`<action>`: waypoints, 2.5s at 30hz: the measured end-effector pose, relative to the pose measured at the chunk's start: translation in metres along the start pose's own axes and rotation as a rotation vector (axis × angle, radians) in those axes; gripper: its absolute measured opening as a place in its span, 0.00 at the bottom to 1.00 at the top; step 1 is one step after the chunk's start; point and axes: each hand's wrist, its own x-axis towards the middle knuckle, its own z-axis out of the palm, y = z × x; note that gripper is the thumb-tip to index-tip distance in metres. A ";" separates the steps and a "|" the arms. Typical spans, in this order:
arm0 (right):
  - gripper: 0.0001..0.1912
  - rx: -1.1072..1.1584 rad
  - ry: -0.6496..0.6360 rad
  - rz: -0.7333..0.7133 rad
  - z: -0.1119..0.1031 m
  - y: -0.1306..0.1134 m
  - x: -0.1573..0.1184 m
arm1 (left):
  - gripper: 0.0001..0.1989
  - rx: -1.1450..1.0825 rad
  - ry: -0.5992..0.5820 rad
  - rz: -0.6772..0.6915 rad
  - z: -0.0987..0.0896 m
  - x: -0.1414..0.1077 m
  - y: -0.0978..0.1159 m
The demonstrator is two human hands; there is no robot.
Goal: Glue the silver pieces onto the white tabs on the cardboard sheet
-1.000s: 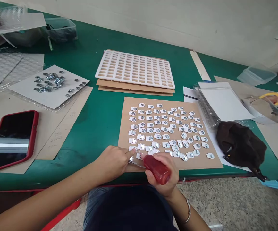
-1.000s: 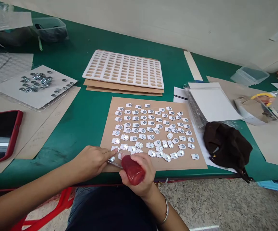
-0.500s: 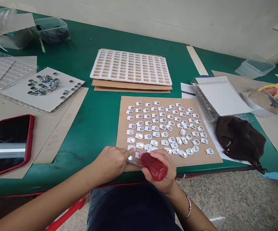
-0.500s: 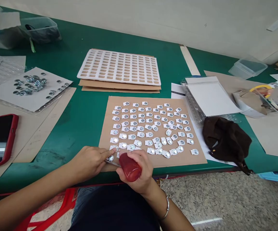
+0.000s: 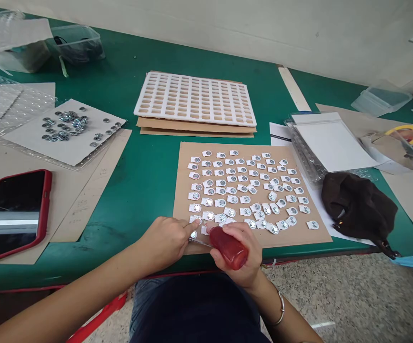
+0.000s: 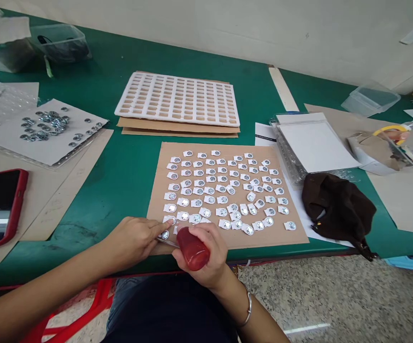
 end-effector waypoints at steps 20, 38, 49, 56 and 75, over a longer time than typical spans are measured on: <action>0.24 -0.018 -0.040 -0.108 -0.002 -0.004 0.004 | 0.17 0.056 -0.011 0.009 -0.004 0.001 0.003; 0.25 -0.007 -0.047 -0.132 -0.002 -0.003 0.003 | 0.15 0.061 0.005 0.002 -0.005 0.002 0.004; 0.24 0.055 0.079 -0.118 -0.004 0.000 -0.003 | 0.19 0.051 0.007 -0.025 -0.002 -0.001 0.001; 0.19 0.206 0.278 0.088 -0.010 0.007 -0.009 | 0.19 -0.048 0.088 -0.110 0.002 -0.001 -0.001; 0.14 0.523 0.573 0.291 -0.032 0.023 0.011 | 0.17 -0.361 0.282 -0.427 0.014 -0.039 0.002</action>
